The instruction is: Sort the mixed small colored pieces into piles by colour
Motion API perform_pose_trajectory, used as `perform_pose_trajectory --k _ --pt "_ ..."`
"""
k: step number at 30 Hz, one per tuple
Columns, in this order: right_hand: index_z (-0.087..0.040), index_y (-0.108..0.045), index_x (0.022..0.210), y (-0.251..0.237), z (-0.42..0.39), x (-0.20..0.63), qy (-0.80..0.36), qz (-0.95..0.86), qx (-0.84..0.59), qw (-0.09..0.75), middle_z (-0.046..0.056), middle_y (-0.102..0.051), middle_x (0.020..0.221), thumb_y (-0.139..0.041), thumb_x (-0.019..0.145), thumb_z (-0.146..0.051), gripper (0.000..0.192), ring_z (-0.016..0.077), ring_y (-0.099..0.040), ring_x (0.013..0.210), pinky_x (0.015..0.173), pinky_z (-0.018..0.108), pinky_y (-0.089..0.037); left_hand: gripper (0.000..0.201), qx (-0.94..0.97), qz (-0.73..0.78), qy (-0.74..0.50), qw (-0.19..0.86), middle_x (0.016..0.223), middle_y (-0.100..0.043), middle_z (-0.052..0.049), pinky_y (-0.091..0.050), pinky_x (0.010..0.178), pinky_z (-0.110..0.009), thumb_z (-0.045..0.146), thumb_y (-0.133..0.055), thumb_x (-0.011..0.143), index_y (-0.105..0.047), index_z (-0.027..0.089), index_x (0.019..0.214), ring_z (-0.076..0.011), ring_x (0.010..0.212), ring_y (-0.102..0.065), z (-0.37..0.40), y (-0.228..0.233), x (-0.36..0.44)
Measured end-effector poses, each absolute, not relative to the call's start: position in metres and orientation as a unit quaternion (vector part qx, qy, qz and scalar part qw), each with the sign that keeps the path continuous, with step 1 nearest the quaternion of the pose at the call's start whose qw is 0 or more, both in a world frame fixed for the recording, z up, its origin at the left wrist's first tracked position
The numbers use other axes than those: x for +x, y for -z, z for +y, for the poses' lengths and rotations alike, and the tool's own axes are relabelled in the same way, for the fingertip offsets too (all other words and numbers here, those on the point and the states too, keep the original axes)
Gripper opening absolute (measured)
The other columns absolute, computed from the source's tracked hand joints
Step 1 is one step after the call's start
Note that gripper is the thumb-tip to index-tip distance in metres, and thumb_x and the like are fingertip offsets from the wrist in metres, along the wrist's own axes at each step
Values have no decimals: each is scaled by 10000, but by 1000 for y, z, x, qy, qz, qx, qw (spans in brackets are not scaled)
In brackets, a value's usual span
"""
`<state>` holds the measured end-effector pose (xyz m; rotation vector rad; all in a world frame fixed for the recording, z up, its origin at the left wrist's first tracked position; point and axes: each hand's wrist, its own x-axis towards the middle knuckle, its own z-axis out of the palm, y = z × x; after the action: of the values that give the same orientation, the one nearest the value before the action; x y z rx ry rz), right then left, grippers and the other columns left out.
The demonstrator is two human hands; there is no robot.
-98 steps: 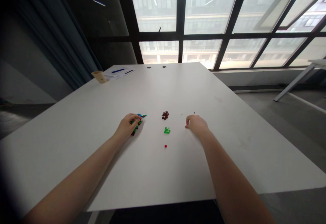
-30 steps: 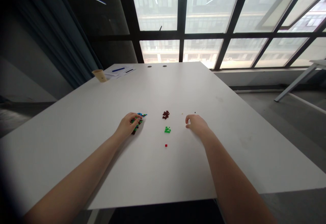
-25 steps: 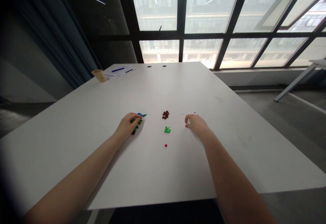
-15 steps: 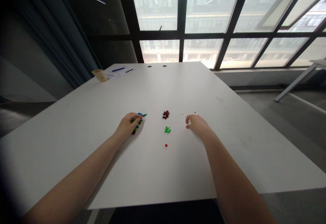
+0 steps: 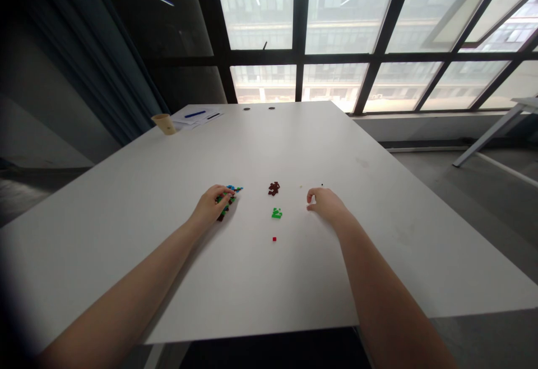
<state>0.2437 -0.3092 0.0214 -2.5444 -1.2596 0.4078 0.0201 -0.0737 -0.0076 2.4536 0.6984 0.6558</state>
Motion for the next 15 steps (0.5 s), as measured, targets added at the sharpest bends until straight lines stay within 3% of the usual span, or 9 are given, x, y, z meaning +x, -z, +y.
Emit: perform_pose_trajectory --k 15 --pt "-187 -635 774 -23 -310 243 -141 -442 -876 129 3 -545 713 -643 662 -225 119 116 -500 660 592 205 -342 228 901 257 -240 255 872 -581 -62 -435 778 -336 275 -436 791 -642 183 823 -186 811 -545 -72 10 21"
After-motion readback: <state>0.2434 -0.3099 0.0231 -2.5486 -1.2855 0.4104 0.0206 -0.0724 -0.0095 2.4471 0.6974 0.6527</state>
